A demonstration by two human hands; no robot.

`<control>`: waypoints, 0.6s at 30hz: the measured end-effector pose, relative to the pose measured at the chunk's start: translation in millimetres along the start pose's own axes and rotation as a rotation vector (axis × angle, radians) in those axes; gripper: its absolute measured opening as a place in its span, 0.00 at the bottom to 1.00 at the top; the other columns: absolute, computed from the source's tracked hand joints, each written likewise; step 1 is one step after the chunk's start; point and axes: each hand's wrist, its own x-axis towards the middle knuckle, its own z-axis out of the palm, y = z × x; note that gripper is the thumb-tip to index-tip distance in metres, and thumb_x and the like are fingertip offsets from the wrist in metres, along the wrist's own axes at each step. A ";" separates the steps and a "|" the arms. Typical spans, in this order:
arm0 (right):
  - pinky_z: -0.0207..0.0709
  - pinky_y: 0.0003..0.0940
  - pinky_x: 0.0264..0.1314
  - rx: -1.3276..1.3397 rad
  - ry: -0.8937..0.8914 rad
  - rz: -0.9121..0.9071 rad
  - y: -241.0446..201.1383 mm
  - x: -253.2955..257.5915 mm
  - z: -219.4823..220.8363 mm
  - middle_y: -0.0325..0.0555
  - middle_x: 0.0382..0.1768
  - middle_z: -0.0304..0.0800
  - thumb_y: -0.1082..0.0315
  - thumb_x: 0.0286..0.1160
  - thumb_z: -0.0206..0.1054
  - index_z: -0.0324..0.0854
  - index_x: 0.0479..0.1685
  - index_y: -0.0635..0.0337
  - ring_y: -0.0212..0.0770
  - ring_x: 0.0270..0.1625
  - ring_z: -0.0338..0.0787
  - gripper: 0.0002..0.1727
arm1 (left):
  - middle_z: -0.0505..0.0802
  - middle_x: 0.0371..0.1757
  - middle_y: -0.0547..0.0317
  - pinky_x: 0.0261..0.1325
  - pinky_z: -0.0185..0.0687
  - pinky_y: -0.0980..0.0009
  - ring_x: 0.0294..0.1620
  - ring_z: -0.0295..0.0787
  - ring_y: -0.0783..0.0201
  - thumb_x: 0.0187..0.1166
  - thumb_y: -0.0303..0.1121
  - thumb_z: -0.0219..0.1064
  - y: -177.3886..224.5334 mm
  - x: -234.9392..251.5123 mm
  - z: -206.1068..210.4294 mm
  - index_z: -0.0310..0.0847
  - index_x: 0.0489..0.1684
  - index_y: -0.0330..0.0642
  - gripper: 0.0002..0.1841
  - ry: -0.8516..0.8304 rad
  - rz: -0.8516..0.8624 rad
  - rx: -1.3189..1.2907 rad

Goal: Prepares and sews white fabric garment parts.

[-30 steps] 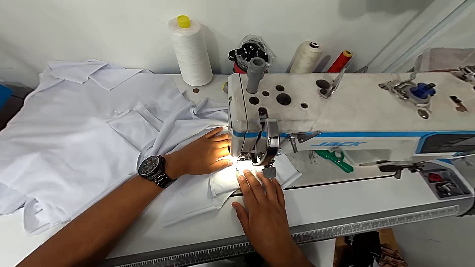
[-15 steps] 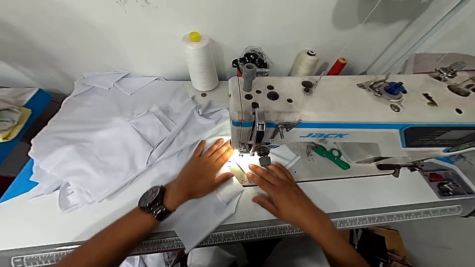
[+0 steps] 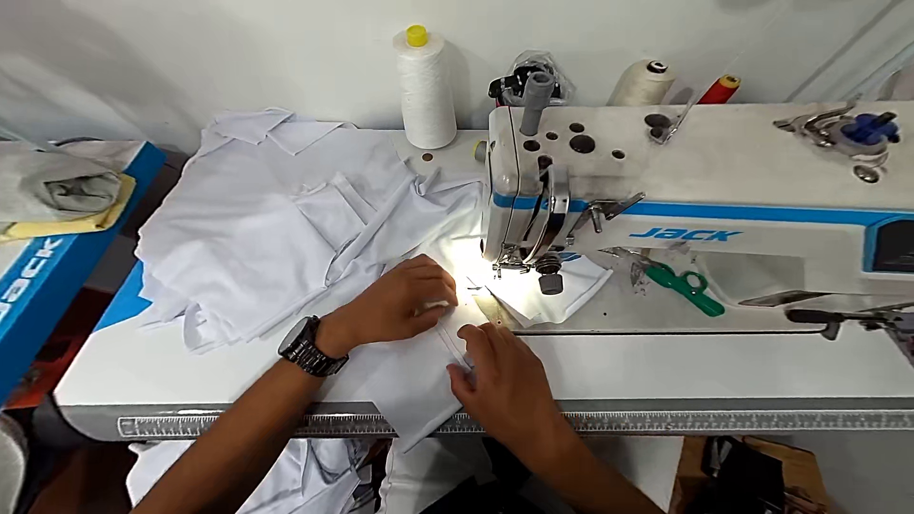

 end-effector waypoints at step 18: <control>0.78 0.29 0.18 -0.034 0.160 0.263 11.7 -1.1 1.6 0.36 0.25 0.84 0.66 0.70 0.66 0.90 0.34 0.54 0.32 0.20 0.82 0.07 | 0.86 0.40 0.59 0.54 0.78 0.62 0.49 0.82 0.58 0.85 0.42 0.62 3.3 19.0 21.2 0.85 0.29 0.44 0.15 0.082 -0.270 0.144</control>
